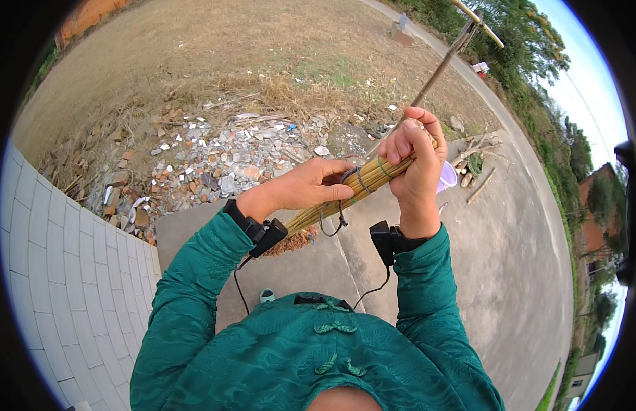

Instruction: The person sweeps a concrete courtyard with a traditional straw broom, then stops to tie a rubber band around the broom handle. The person resumes sweeping the same area after securing the band.

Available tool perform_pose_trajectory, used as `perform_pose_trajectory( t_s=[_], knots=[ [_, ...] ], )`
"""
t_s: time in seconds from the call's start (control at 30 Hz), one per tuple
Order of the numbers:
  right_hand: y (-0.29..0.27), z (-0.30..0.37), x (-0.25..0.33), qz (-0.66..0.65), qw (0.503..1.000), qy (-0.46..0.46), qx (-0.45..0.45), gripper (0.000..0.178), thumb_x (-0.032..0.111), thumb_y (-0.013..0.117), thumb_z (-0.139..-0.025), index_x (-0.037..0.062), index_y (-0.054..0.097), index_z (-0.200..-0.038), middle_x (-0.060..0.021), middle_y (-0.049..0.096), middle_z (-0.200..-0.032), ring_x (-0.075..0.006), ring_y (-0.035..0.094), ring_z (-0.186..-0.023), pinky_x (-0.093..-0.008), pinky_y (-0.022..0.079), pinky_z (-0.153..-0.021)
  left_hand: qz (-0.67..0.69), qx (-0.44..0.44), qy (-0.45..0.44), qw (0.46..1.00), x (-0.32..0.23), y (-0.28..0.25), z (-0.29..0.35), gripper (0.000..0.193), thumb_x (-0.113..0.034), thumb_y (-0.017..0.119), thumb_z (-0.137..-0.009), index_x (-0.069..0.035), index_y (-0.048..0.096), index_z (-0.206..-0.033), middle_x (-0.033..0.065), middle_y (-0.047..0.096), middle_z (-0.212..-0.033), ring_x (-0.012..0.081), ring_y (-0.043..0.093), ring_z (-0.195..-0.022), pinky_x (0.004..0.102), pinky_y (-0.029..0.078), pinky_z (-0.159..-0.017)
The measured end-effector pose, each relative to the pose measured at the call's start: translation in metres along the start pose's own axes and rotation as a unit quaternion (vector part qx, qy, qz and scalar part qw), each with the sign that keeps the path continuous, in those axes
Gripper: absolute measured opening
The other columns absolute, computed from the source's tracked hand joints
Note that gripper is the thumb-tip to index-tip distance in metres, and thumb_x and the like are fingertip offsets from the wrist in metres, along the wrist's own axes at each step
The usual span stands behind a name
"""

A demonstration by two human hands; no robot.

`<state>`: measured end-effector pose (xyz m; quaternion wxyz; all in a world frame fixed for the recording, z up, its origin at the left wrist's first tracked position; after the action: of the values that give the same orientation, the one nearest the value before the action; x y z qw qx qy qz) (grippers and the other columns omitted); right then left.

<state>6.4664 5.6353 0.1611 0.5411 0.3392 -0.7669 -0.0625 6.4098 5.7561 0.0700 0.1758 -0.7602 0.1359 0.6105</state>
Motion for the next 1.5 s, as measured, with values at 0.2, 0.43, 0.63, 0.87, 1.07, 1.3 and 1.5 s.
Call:
perform_pose_trajectory(
  t_s=[0.2,0.43,0.63,0.87,1.07,1.3,1.5],
  knots=[
    [0.008,0.014,0.013,-0.020,0.994,-0.021,0.105,0.019,0.003,0.049,-0.088,0.0008,0.054,-0.107,0.0009,0.039,-0.052,-0.0099,0.040,-0.042,-0.0298,0.042,-0.048,-0.157,-0.081,0.101,0.979,-0.022,-0.001,0.009,0.025,-0.013,0.054,-0.094,-0.003,0.061,-0.116,0.0141,0.067,-0.097,0.0191,0.064,-0.085,0.0311,0.049,-0.075],
    [0.018,0.029,0.029,-0.014,0.976,-0.074,0.206,0.020,0.001,0.049,-0.087,-0.0039,0.051,-0.107,-0.0005,0.042,-0.052,-0.0100,0.039,-0.041,-0.0303,0.041,-0.047,-0.328,-0.168,0.215,0.905,-0.049,0.006,0.024,0.014,-0.013,0.058,-0.088,-0.005,0.061,-0.099,0.0152,0.063,-0.085,0.0357,0.062,-0.077,0.0414,0.050,-0.065],
    [0.026,0.039,0.039,0.068,0.961,-0.095,0.251,0.023,0.006,0.045,-0.088,-0.0034,0.052,-0.108,0.0029,0.039,-0.051,-0.0086,0.037,-0.041,-0.0301,0.041,-0.048,-0.444,-0.172,0.192,0.858,-0.044,0.012,0.033,0.014,-0.012,0.058,-0.086,-0.011,0.061,-0.099,0.0088,0.063,-0.076,0.0313,0.064,-0.068,0.0398,0.050,-0.054],
    [0.024,0.045,0.035,0.084,0.956,-0.060,0.275,0.019,0.001,0.050,-0.085,-0.0063,0.056,-0.102,-0.0017,0.050,-0.056,-0.0079,0.044,-0.046,-0.0259,0.038,-0.048,-0.545,-0.140,0.185,0.806,-0.041,0.017,0.038,0.022,-0.012,0.061,-0.078,-0.014,0.062,-0.100,0.0059,0.064,-0.073,0.0243,0.065,-0.064,0.0358,0.049,-0.049],
    [0.014,0.049,0.025,0.122,0.951,-0.013,0.285,0.019,0.001,0.050,-0.086,-0.0081,0.056,-0.102,-0.0018,0.051,-0.056,-0.0083,0.046,-0.047,-0.0247,0.038,-0.048,-0.579,-0.105,0.189,0.786,-0.038,0.018,0.037,0.014,-0.011,0.056,-0.078,-0.015,0.057,-0.092,0.0037,0.058,-0.064,0.0243,0.065,-0.062,0.0360,0.050,-0.047],
    [-0.005,0.041,0.011,0.080,0.962,0.011,0.259,0.017,0.000,0.050,-0.087,-0.0076,0.057,-0.101,-0.0024,0.052,-0.057,-0.0087,0.046,-0.048,-0.0241,0.039,-0.048,-0.553,-0.112,0.149,0.812,-0.024,0.015,0.027,0.014,-0.014,0.061,-0.080,-0.015,0.060,-0.094,0.0044,0.062,-0.069,0.0246,0.065,-0.062,0.0367,0.049,-0.050],
    [-0.036,0.040,-0.022,0.141,0.969,0.068,0.193,0.016,0.003,0.059,-0.087,-0.0029,0.059,-0.102,-0.0030,0.057,-0.066,-0.0088,0.053,-0.055,-0.0230,0.042,-0.051,-0.419,-0.155,0.097,0.889,0.007,0.021,0.007,0.010,-0.014,0.056,-0.090,-0.008,0.061,-0.096,0.0097,0.065,-0.077,0.0241,0.066,-0.069,0.0341,0.050,-0.057]
  ],
)
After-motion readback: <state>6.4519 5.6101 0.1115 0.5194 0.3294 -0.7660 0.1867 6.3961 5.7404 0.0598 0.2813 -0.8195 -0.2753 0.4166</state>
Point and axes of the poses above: each hand's wrist, its own z-axis away from the middle knuckle, its own y-axis out of the palm, x = y × z, the point moved 7 cm from there along -z, towards the middle knuckle
